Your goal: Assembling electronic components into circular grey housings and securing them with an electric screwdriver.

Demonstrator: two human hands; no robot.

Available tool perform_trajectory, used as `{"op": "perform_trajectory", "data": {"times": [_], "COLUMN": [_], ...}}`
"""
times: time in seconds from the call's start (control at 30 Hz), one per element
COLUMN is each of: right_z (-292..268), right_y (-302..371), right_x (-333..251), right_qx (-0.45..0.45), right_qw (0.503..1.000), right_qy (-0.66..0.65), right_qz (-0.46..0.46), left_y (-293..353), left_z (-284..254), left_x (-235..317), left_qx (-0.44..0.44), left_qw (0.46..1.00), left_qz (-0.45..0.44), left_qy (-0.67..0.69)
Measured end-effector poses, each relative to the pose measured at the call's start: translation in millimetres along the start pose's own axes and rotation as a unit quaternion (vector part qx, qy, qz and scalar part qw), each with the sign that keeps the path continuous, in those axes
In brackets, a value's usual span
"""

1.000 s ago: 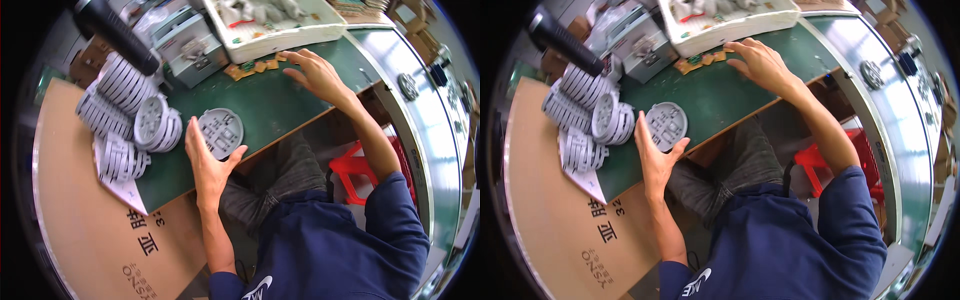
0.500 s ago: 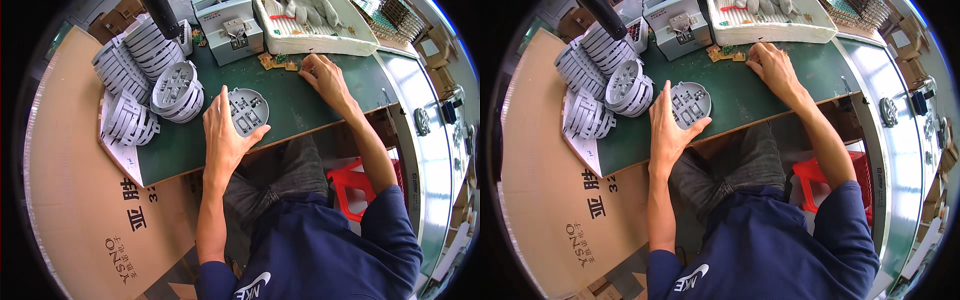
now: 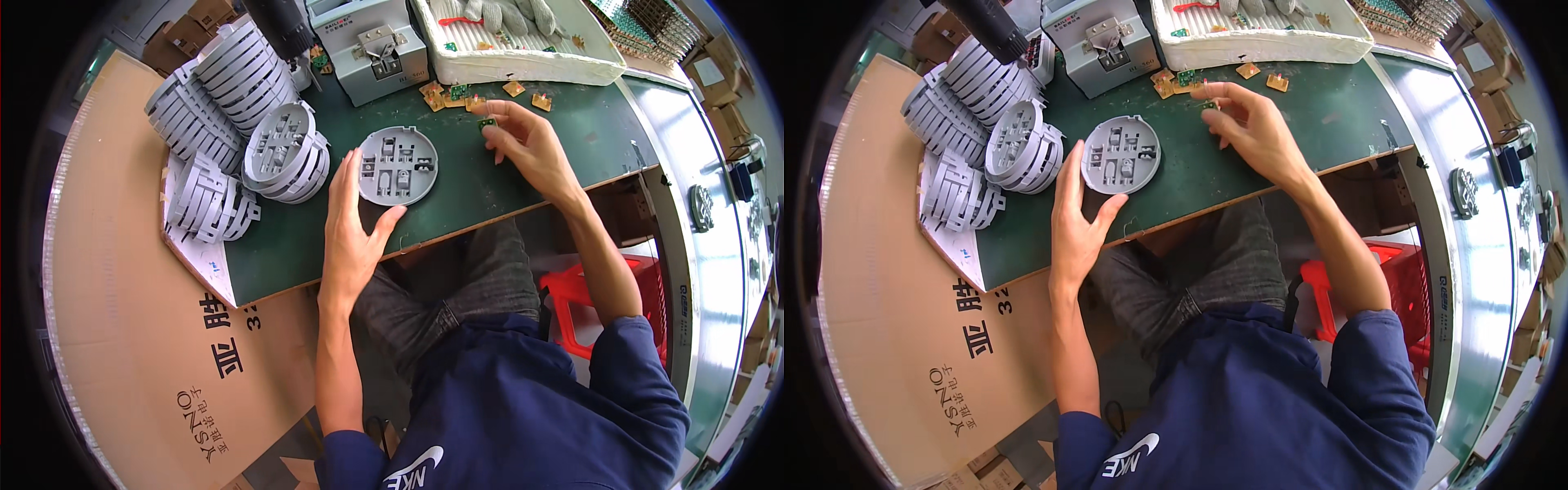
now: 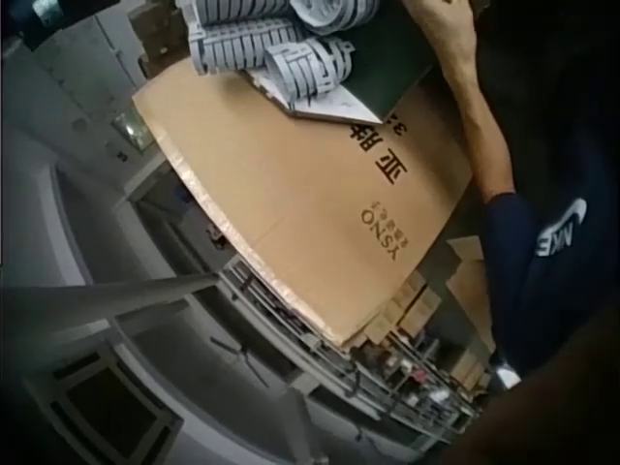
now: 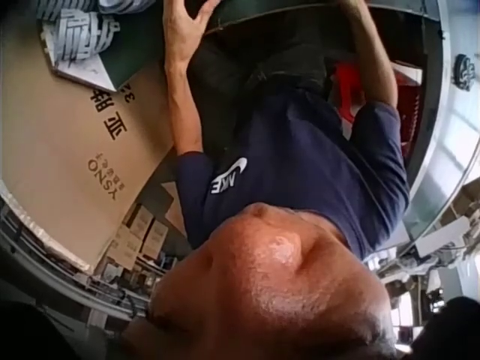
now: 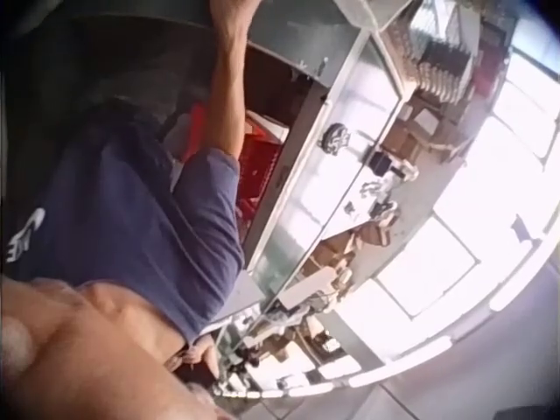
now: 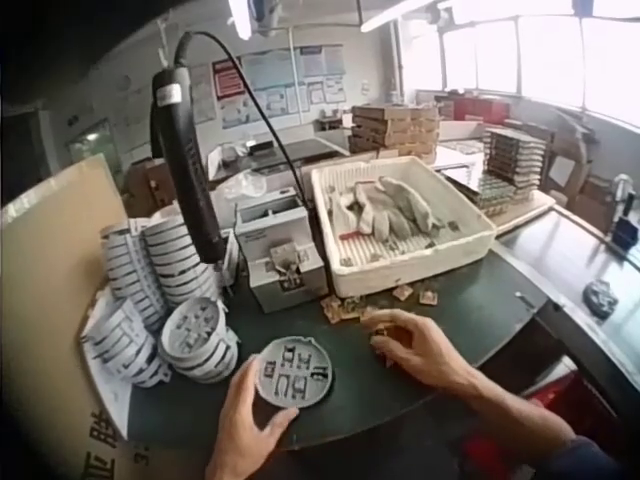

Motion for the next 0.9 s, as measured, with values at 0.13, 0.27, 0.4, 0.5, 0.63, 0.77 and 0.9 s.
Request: {"op": "perform_trajectory", "data": {"times": [0.13, 0.27, 0.4, 0.5, 0.63, 0.77, 0.9], "right_z": [18, 40, 38, 19, 2, -4, 3], "right_y": [-15, -32, -23, -18, -11, -12, -14], "right_x": [-6, -5, -6, 1, -16, -9, -9], "right_qx": [-0.018, -0.021, -0.005, 0.017, 0.039, 0.020, -0.023], "right_qw": [0.999, 0.998, 0.999, 0.997, 0.979, 0.956, 0.956], "right_qy": [-0.023, -0.014, -0.047, -0.073, 0.198, 0.289, 0.292], "right_qz": [-0.020, -0.052, -0.012, -0.027, -0.033, -0.050, -0.027], "left_y": [14, -7, -34, -39, -44, -49, -55], "left_z": [3, 16, 35, 37, 22, 11, 26], "left_x": [13, 35, 44, 33, 27, 44, 53], "left_qx": [0.049, 0.129, 0.095, 0.047, -0.131, -0.125, -0.128], "left_qw": [0.992, 0.969, 0.953, 0.979, 0.983, 0.975, 0.962], "left_qz": [-0.107, -0.095, -0.102, -0.030, 0.066, -0.006, -0.034], "left_qy": [-0.033, -0.187, -0.268, -0.196, -0.109, -0.183, -0.239]}}
Point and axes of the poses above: each hand's wrist, its own y-axis away from the middle knuckle, its own z-axis out of the palm, x = y × z, the point moved 4 cm from there along -y, towards the middle knuckle, and after that the axes turned 13 degrees about -y, right-handed, at the moved point
